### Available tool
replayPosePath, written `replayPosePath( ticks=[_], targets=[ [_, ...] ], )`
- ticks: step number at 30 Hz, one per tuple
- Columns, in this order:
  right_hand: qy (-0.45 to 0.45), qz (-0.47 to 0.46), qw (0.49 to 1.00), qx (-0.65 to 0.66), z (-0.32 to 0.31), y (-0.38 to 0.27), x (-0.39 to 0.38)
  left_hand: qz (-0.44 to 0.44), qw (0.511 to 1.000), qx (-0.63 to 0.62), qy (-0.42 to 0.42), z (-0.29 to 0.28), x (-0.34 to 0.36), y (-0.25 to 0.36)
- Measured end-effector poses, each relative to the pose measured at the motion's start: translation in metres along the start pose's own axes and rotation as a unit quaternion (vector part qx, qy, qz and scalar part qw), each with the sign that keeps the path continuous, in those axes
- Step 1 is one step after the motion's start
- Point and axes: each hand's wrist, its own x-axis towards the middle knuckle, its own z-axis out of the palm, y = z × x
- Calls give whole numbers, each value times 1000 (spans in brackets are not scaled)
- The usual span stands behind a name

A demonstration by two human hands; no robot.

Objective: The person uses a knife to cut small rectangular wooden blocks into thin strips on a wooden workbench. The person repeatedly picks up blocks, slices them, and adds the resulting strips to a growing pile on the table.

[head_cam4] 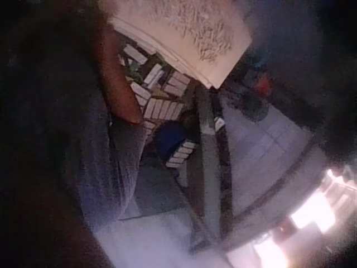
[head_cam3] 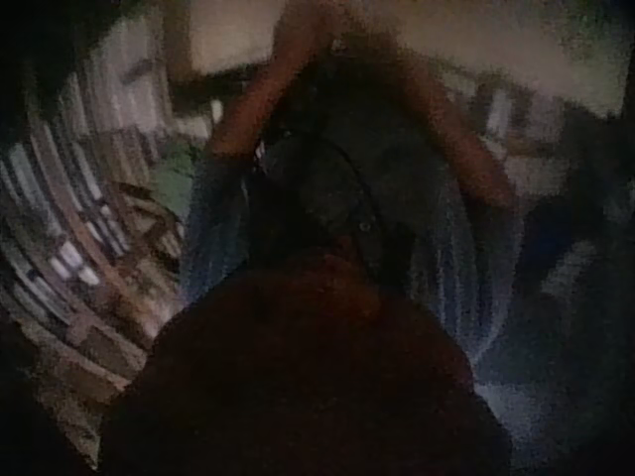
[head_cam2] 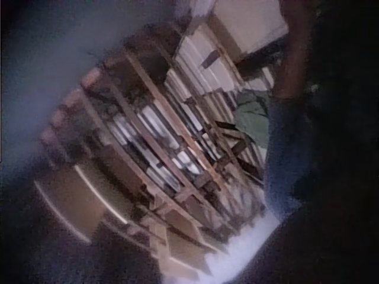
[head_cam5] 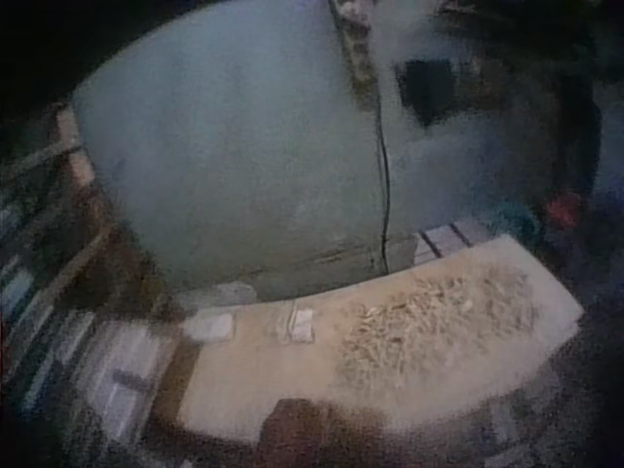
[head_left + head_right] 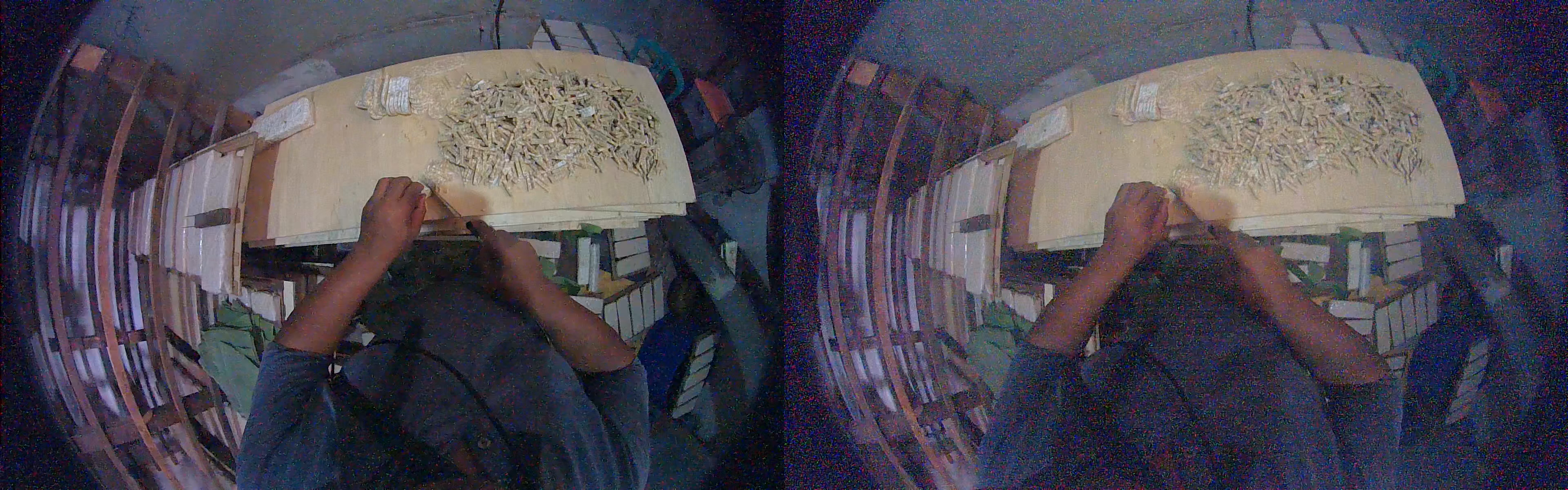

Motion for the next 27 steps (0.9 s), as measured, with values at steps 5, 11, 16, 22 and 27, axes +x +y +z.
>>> replayPosePath(
  ticks=[5,11,16,22,27],
  targets=[
    [-14,-22,1000,-8,0,-22,46,1,1000,5,-21,-1,-1,-3],
    [-35,15,999,-24,10,-5,21,9,1000,4,-10,-2,-4,-3],
    [-37,43,998,-24,-14,-15,4,-5,1000,-7,-18,-1,-5,-3],
    [-51,19,998,-31,0,-34,50,1,1000,-2,-28,-3,-2,-2],
    [-39,21,999,2,0,-20,13,7,1000,-16,-6,0,-6,-4]
  ],
)
